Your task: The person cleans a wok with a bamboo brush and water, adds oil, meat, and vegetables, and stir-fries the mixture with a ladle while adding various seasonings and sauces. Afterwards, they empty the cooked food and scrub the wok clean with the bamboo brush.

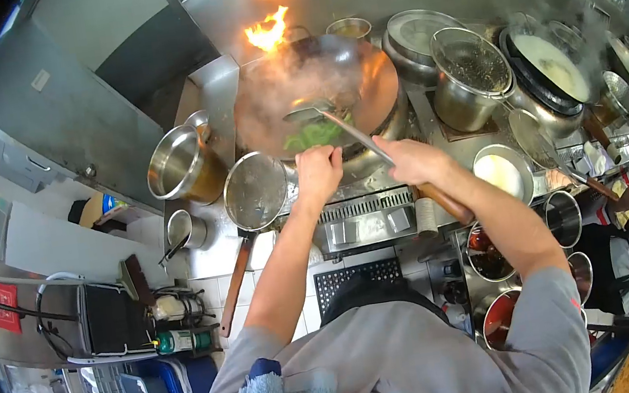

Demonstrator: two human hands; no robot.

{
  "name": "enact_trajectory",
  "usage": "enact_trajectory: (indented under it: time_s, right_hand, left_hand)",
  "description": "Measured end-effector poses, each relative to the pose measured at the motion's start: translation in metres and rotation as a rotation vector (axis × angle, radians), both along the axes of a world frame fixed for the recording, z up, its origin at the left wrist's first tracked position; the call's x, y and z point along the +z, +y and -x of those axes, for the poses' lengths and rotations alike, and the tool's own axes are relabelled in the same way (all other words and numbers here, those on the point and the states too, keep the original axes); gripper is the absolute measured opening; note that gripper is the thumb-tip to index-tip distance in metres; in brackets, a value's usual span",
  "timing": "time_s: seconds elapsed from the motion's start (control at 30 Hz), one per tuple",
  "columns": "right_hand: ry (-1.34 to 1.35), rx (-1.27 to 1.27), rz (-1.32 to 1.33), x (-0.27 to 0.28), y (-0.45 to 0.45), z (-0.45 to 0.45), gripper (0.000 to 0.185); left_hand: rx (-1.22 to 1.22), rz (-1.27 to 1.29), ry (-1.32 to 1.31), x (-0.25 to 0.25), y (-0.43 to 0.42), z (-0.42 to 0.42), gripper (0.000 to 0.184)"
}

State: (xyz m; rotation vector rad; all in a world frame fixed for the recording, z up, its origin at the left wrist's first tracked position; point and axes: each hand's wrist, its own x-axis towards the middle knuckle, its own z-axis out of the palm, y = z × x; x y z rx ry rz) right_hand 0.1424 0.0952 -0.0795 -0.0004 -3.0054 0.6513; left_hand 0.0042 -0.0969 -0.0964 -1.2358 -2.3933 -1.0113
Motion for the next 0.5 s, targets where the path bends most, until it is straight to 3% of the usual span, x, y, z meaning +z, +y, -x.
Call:
enact_trajectory:
  time_s: [0.03,0.13,0.2,0.3,0.4,0.43,0.5]
  right_hand:
    - [-0.302,-0.091,0.267,0.063,-0.020,-0.005,0.082]
    - [-0.316,-0.204,0.263,0.088,-0.019,-0.006,0.081]
    - [-0.127,-0.223,0.260,0.068,-0.009,0.010,0.079]
    - [-0.235,-0.343,0.360,0.070,-0.023,0.039,0.075]
    - [0.008,-0.073,0.062,0.023,-0.006,0.025,0.075]
    - [-0.317,-0.219,0.183,0.070,-0.027,0.015,0.077]
    - [-0.324,-0.243,0.087,0.080,-0.028,0.008,0.074]
  left_hand:
    - [0.009,0.024,-0.029,-0.012,0.005,0.009,0.021]
    - [-0.049,0.027,-0.012,0.008,-0.017,-0.018,0.020]
    - [-0.068,-0.028,-0.010,0.015,-0.018,-0.020,0.020]
    - [-0.030,-0.011,-0.041,-0.019,-0.002,0.009,0.023]
    - [-0.077,0.018,-0.037,0.008,-0.023,0.002,0.022]
    - [-0.085,-0.021,-0.021,0.011,-0.025,0.004,0.022]
    - [-0.063,-0.007,-0.041,-0.010,-0.017,0.013,0.021]
